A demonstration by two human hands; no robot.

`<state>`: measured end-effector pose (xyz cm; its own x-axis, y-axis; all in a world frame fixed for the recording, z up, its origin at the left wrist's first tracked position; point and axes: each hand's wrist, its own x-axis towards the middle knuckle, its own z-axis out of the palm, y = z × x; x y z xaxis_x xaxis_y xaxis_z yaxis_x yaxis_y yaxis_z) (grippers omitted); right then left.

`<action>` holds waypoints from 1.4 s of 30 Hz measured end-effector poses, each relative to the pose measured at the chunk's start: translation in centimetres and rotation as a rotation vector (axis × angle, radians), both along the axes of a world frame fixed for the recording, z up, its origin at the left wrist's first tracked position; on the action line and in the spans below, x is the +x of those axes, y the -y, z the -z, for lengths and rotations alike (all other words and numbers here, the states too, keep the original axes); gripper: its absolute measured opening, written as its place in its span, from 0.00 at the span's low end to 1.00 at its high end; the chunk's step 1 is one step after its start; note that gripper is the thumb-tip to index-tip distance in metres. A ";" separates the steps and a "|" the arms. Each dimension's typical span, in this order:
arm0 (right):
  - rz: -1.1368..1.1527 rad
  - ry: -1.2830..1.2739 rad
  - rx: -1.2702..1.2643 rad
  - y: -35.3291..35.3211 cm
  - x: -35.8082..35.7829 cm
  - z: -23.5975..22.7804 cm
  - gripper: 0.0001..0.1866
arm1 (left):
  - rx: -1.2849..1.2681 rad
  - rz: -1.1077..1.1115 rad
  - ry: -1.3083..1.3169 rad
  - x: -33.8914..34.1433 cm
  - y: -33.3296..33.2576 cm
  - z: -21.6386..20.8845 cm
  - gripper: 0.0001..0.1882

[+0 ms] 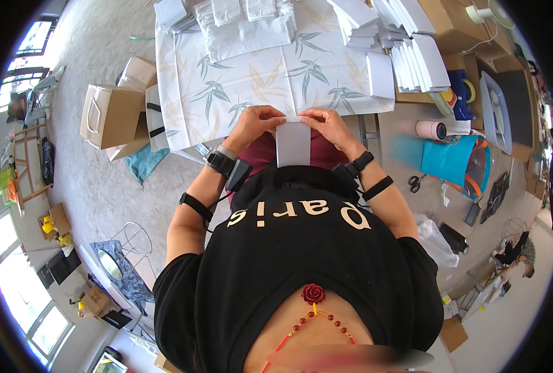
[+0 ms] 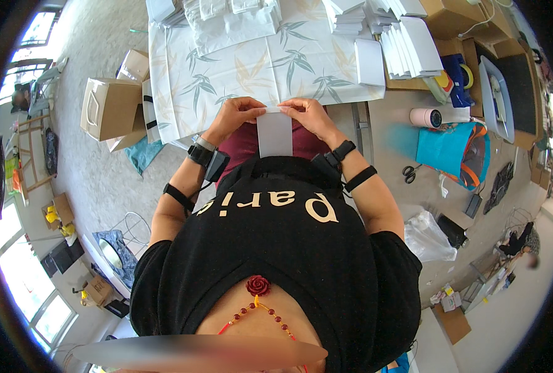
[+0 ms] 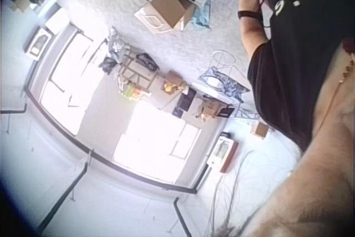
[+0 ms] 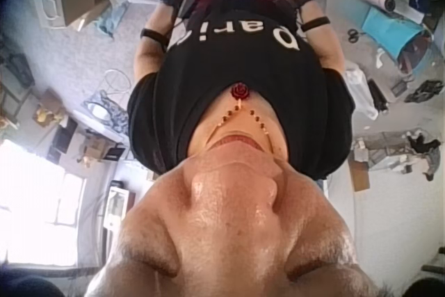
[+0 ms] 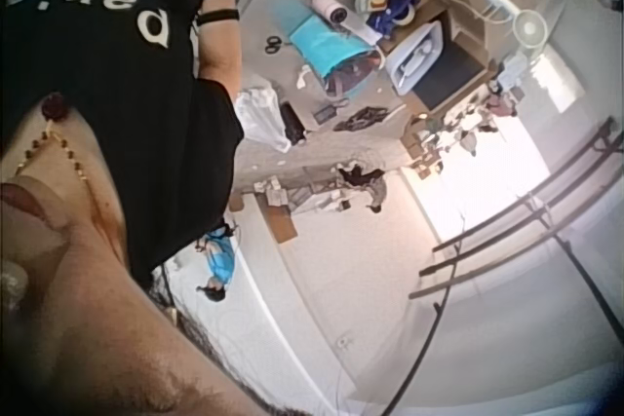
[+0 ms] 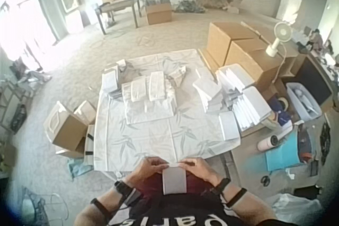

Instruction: The person is folding thin white foam or fabric sheets and stacking them on a table.

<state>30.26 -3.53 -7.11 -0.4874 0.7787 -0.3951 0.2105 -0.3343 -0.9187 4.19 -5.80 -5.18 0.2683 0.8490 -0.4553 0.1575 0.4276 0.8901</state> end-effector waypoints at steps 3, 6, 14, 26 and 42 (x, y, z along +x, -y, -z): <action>0.026 -0.037 -0.042 0.0 0.0 0.6 0.14 | -0.049 -0.020 0.037 0.1 -0.2 0.3 0.11; 0.041 -0.020 -0.042 0.0 0.0 0.9 0.13 | -0.101 -0.034 0.063 0.2 -0.4 0.6 0.11; 0.099 -0.057 -0.123 0.1 -0.3 0.4 0.13 | -0.144 -0.068 0.077 0.4 -0.3 0.8 0.11; 0.086 -0.002 -0.093 -0.1 -0.3 1.2 0.13 | -0.114 -0.075 0.051 0.7 -0.1 0.9 0.11; -0.127 0.012 -0.011 -1.8 1.0 1.0 0.13 | 0.001 -0.029 -0.025 1.0 0.1 1.1 0.11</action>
